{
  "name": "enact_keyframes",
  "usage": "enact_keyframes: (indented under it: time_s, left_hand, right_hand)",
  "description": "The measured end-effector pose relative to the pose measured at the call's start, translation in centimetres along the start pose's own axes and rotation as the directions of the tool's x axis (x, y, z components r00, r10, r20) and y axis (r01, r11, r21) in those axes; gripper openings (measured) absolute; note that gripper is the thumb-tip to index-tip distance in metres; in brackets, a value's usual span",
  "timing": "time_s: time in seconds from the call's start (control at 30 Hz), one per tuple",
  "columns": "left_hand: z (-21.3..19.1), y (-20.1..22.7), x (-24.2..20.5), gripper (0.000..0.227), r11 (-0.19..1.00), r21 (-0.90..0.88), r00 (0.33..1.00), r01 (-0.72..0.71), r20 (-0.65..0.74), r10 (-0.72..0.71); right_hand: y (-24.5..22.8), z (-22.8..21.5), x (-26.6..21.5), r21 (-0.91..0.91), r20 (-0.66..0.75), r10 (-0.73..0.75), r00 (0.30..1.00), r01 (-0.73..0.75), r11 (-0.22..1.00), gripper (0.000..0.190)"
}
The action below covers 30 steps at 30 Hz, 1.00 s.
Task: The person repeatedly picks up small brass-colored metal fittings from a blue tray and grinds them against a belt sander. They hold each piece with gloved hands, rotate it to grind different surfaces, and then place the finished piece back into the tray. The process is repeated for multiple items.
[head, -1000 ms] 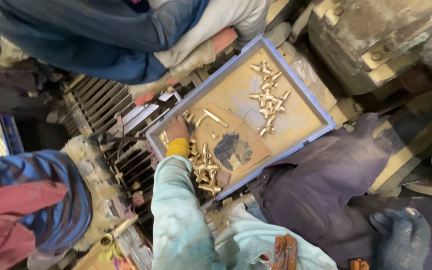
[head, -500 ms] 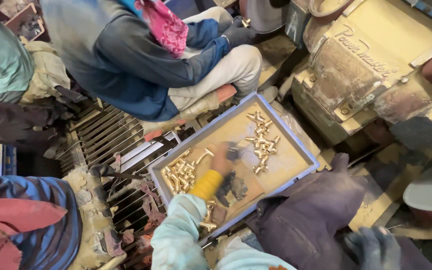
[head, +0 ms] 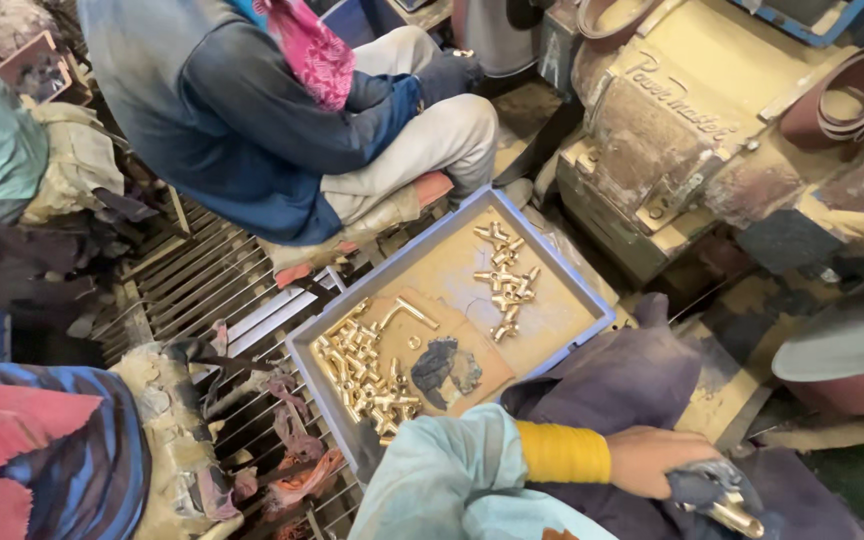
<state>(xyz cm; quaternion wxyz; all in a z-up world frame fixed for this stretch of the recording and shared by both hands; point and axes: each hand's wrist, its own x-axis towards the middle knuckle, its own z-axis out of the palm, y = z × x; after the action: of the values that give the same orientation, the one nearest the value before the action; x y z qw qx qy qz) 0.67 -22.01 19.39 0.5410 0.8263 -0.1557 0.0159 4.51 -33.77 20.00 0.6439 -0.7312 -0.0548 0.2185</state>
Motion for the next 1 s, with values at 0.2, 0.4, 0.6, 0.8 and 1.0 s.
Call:
enact_keyframes:
  time_s: [0.2, 0.4, 0.6, 0.8, 1.0]
  left_hand:
    - [1.7, 1.4, 1.8, 0.036, 0.988, 0.066, 0.989, 0.142, 0.04, -0.145]
    - [-0.4, 4.5, 1.7, 0.037, 0.985, 0.149, 0.996, -0.087, 0.04, 0.081]
    - [-3.1, 5.7, 4.4, 0.032, 0.997, -0.018, 0.992, -0.074, -0.1, 0.072]
    - [-4.3, 2.7, 8.5, 0.027, 0.985, -0.167, 0.995, 0.035, -0.084, -0.05]
    - [-3.6, -4.6, 13.8, 0.028, 0.985, -0.112, 0.986, 0.13, -0.094, -0.14]
  right_hand:
    - [2.7, -1.9, -0.6, 0.049, 0.07, -0.022, 0.997, 0.019, 0.999, 0.03]
    - [3.1, -6.6, -6.8, 0.289, -0.048, -0.135, 0.99, 0.143, 0.947, 0.036]
    - [-4.8, -6.3, -6.8, -0.229, -0.204, -0.32, 0.925, 0.273, 0.934, 0.041]
    - [-8.4, -8.2, -2.7, 0.315, 0.006, -0.029, 1.0, 0.026, 0.949, 0.045]
    - [-6.6, -9.3, 3.8, 0.154, -0.295, -0.054, 0.954, 0.104, 0.983, 0.043]
